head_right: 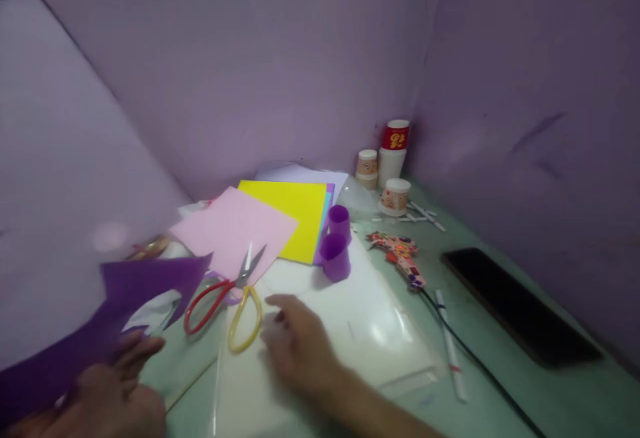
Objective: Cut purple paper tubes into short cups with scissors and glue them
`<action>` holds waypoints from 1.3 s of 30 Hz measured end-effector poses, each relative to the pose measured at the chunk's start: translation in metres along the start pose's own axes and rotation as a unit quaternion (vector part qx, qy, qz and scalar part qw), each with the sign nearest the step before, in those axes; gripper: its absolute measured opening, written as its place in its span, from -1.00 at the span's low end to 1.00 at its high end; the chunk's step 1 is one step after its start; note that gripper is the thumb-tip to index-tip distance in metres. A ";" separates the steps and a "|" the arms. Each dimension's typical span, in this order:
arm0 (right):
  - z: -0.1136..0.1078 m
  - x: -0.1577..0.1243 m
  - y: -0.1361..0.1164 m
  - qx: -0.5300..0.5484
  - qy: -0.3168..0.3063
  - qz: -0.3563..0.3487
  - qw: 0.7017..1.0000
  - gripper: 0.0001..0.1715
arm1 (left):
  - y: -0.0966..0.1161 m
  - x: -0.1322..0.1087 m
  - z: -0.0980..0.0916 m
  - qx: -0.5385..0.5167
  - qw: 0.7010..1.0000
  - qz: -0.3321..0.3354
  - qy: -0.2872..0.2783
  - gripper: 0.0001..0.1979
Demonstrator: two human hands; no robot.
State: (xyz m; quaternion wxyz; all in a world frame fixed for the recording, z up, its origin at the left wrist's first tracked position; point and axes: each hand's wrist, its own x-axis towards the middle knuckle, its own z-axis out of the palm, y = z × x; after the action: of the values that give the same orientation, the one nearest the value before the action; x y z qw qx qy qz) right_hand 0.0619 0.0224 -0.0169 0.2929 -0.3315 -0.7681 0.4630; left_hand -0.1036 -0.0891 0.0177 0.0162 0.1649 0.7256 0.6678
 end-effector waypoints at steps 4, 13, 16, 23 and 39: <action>-0.005 0.007 0.003 0.227 -0.002 0.099 0.969 -0.25 | 0.006 -0.003 0.016 -0.150 0.982 -0.098 -0.053 -0.76; -0.009 0.015 0.015 0.408 -0.050 0.153 0.898 -0.41 | -0.001 -0.003 0.029 -0.233 0.920 -0.254 -0.186 -0.59; -0.009 0.013 0.011 0.386 -0.029 0.192 0.902 -0.59 | -0.002 -0.008 0.033 -0.225 0.922 -0.245 -0.200 -0.57; -0.004 0.014 0.016 0.375 0.009 0.209 0.903 -0.64 | -0.006 -0.010 0.033 -0.204 0.933 -0.212 -0.209 -0.67; -0.012 0.000 0.004 0.229 0.118 -0.003 0.966 -0.92 | -0.016 -0.027 0.038 -0.087 0.937 -0.151 -0.303 -0.60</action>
State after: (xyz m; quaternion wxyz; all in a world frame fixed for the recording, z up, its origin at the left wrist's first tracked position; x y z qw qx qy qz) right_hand 0.0720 0.0298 -0.0156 0.4507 -0.3052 -0.6030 0.5832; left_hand -0.0721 -0.0601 -0.0070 0.3503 0.2456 0.6420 0.6363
